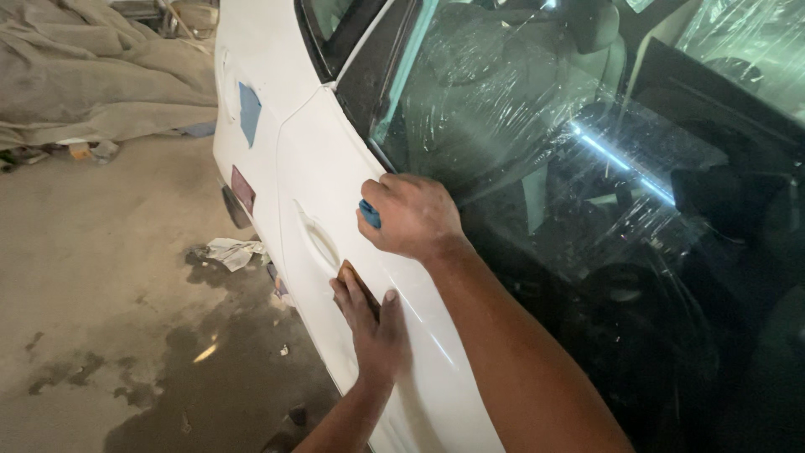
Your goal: The person sands the side of a white car door using a sanding block and a blue cloth. They repeatedly dip the cloth into a bucket of water and wipe the sanded area while continuing to sand along the door panel.
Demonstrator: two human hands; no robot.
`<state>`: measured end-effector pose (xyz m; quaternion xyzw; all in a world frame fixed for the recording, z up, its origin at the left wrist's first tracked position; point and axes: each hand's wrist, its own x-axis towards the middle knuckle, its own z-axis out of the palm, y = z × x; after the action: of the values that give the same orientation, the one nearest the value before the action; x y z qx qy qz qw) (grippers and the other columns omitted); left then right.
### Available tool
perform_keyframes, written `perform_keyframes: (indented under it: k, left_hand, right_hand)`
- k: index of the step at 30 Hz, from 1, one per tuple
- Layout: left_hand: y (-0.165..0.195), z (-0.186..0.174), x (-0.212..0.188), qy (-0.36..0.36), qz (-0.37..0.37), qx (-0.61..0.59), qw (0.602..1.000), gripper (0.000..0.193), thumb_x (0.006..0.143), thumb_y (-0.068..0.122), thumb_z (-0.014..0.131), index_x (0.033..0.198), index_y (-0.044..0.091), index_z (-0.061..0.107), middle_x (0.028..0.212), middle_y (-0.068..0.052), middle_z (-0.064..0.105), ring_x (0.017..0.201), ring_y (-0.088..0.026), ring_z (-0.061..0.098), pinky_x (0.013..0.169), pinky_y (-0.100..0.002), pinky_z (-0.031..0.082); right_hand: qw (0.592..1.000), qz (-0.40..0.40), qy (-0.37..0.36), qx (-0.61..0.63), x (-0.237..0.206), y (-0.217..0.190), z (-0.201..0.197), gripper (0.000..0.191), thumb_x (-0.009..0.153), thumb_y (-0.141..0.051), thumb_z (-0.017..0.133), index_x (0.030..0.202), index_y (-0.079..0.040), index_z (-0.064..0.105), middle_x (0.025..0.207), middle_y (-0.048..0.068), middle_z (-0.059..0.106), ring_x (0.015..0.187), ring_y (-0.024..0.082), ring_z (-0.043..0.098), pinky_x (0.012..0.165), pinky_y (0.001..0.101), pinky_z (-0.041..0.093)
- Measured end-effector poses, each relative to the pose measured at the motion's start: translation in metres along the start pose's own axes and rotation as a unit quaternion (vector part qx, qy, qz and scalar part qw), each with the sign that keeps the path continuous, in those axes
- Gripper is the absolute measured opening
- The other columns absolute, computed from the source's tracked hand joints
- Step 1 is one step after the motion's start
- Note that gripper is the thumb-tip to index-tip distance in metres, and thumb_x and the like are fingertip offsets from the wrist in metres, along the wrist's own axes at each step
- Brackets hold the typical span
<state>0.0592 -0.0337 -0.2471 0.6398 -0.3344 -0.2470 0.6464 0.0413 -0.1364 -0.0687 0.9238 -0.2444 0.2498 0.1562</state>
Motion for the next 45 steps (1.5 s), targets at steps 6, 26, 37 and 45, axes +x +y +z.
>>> perform_keyframes:
  k: [6,26,37,45]
  left_hand:
    - [-0.021,0.006,-0.036,0.005,0.119,0.114,0.986,0.081,0.098,0.025,0.055,0.158,-0.005,0.008,0.168,-0.031,0.004,0.157,-0.045,0.003,0.126,-0.051,0.008]
    - [-0.043,0.013,-0.053,-0.029,0.046,-0.005,0.999,0.073,0.107,0.025,0.041,0.16,-0.003,0.001,0.17,-0.025,-0.011,0.158,-0.041,-0.004,0.123,-0.049,0.008]
    - [-0.023,0.006,-0.041,0.024,0.141,0.049,0.989,0.075,0.102,0.031,0.04,0.161,-0.008,0.012,0.169,-0.029,0.006,0.155,-0.048,0.013,0.123,-0.053,0.015]
    - [-0.025,0.008,-0.017,0.034,0.069,-0.002,0.997,0.076,0.102,0.032,0.044,0.158,-0.006,0.01,0.162,-0.03,0.009,0.15,-0.047,0.019,0.122,-0.052,0.021]
  right_hand:
    - [0.999,-0.013,0.027,0.011,0.001,0.0,0.001,0.018,0.084,-0.027,0.073,0.086,-0.011,0.065,0.076,0.006,0.064,0.071,0.026,0.068,0.066,0.0443,0.057]
    - [0.999,-0.01,0.034,0.018,-0.001,0.0,-0.001,0.019,0.085,-0.027,0.073,0.084,-0.01,0.064,0.077,0.007,0.064,0.073,0.026,0.068,0.067,0.0437,0.057]
    - [0.999,-0.011,0.036,0.016,-0.003,0.0,0.0,0.019,0.085,-0.028,0.073,0.085,-0.011,0.064,0.076,0.006,0.064,0.073,0.025,0.068,0.068,0.0418,0.057]
    - [1.0,-0.008,0.021,-0.002,0.0,-0.002,-0.003,0.021,0.083,-0.029,0.074,0.086,-0.01,0.066,0.075,0.006,0.065,0.071,0.025,0.069,0.065,0.0425,0.057]
